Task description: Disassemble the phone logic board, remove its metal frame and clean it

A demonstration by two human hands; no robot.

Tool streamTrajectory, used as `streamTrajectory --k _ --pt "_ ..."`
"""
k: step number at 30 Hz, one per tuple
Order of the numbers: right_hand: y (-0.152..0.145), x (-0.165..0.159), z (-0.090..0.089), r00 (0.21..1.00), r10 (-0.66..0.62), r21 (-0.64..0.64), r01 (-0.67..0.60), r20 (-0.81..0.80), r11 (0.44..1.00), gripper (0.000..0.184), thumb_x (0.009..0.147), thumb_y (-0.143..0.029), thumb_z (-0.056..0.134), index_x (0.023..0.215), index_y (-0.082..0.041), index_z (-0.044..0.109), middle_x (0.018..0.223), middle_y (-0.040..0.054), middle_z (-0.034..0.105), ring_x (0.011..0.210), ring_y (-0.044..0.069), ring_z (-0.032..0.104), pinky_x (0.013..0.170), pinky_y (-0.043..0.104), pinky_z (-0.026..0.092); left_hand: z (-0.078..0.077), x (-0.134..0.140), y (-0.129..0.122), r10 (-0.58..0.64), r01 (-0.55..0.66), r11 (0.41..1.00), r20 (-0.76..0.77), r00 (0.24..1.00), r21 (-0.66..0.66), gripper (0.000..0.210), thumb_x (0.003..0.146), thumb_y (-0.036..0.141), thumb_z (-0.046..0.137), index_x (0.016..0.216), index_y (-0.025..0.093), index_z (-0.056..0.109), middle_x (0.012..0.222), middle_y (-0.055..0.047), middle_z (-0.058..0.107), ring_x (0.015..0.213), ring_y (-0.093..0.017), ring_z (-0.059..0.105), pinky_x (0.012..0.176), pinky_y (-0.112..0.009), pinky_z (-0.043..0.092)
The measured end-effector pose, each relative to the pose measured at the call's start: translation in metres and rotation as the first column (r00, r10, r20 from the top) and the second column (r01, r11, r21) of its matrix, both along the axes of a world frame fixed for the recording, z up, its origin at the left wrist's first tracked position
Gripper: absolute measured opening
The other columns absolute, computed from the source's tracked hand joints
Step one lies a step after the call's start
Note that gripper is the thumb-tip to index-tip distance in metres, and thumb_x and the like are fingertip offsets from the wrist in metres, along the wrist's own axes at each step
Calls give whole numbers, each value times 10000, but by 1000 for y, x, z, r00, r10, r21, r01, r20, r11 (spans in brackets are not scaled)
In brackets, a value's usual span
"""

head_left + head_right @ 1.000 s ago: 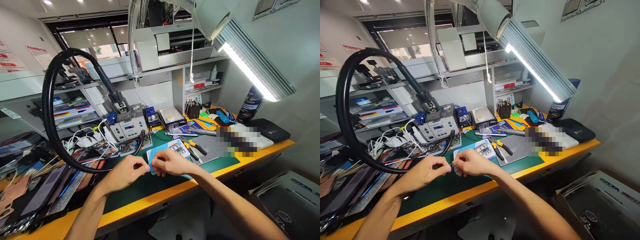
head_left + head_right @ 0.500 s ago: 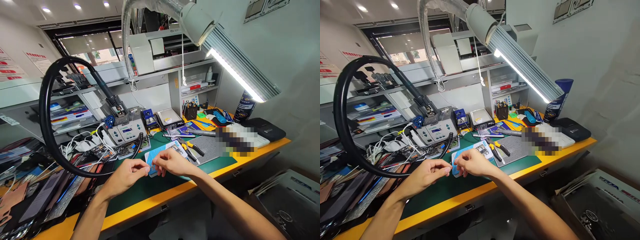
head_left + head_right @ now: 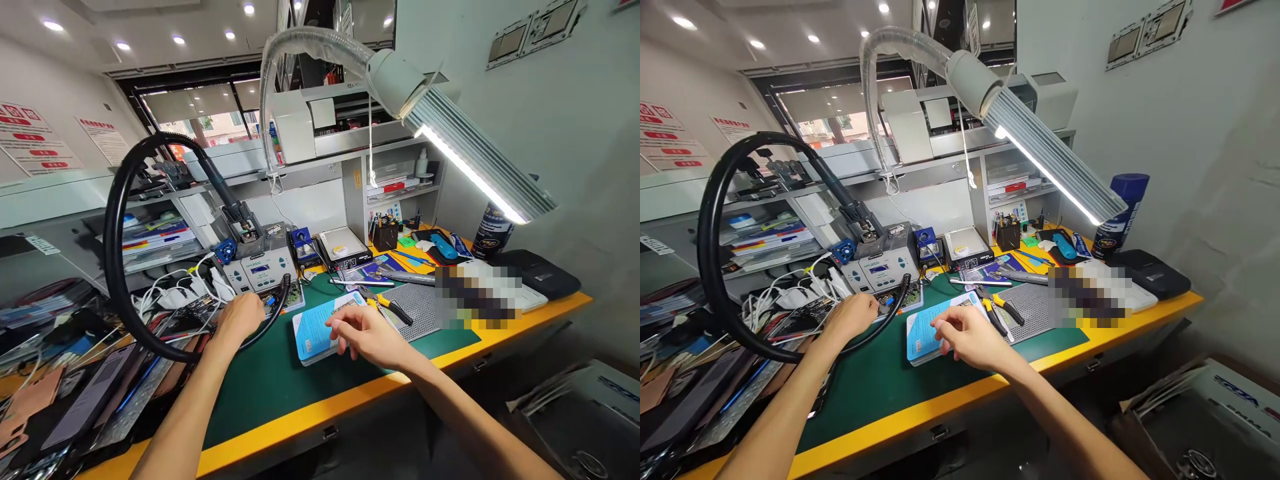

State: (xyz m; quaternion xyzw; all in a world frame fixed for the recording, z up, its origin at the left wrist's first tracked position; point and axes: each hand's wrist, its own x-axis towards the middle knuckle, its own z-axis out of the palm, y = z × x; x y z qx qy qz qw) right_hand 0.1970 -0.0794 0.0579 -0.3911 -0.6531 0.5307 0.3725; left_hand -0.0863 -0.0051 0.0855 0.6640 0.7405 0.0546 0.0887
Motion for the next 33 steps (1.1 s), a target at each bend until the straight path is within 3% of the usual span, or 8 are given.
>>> streamTrajectory --k 6,10,13,17,20,24,28,33 --pt "-6 20 0 999 -31 -2 31 8 1000 340 954 -481 598 845 -172 687 722 25 670 590 133 596 510 228 472 1 -9 4 36 -41 998 -100 994 -45 358 967 366 662 1282 200 624 1292 -103 643 1103 -256 663 905 -453 582" --pt "4 51 4 988 -148 12 148 33 989 322 918 -471 625 957 -159 697 684 13 662 492 107 517 461 227 420 7 -3 -13 -90 89 996 -26 996 -21 308 975 397 644 1198 185 657 1187 -83 683 1006 -228 684 857 -418 587" --pt "12 75 10 967 -243 46 241 70 970 336 905 -469 623 1005 -155 689 670 1 644 467 96 474 444 225 375 2 20 -35 -283 282 959 85 955 21 329 1014 448 516 1053 184 708 965 -63 741 860 -218 703 791 -357 563" --pt "18 94 8 940 -302 111 286 160 952 311 895 -437 634 988 -148 700 670 5 634 511 114 501 451 231 356 -16 66 -53 -484 467 874 167 859 132 491 930 529 553 1289 213 667 1261 -119 702 1103 -298 669 958 -384 510" --pt "23 96 1 926 -292 156 260 239 953 260 885 -376 652 998 -151 719 701 10 654 577 134 548 516 245 399 -29 97 -48 -572 543 817 156 805 194 631 829 548 669 1368 223 624 1320 -149 666 1227 -365 588 1061 -463 435" --pt "28 96 0 913 -273 195 221 302 956 226 856 -303 681 1016 -157 745 850 40 725 704 159 604 651 274 463 -39 118 -35 -591 555 801 147 793 223 630 812 490 684 1386 245 600 1214 -151 694 1157 -385 607 998 -510 456" --pt "33 98 8 912 -288 188 241 293 952 225 848 -311 698 1005 -156 743 872 45 723 695 154 589 618 263 447 -42 118 -31 -591 546 799 165 790 250 612 813 445 682 1372 223 569 1184 -146 699 1121 -370 638 935 -487 504" --pt "52 91 16 950 -256 121 237 180 964 289 935 -420 606 983 -154 707 813 27 661 621 132 549 536 250 433 -28 111 -32 -658 563 720 142 739 407 619 847 368 640 1420 188 489 1320 -151 631 1235 -331 587 1070 -474 464"
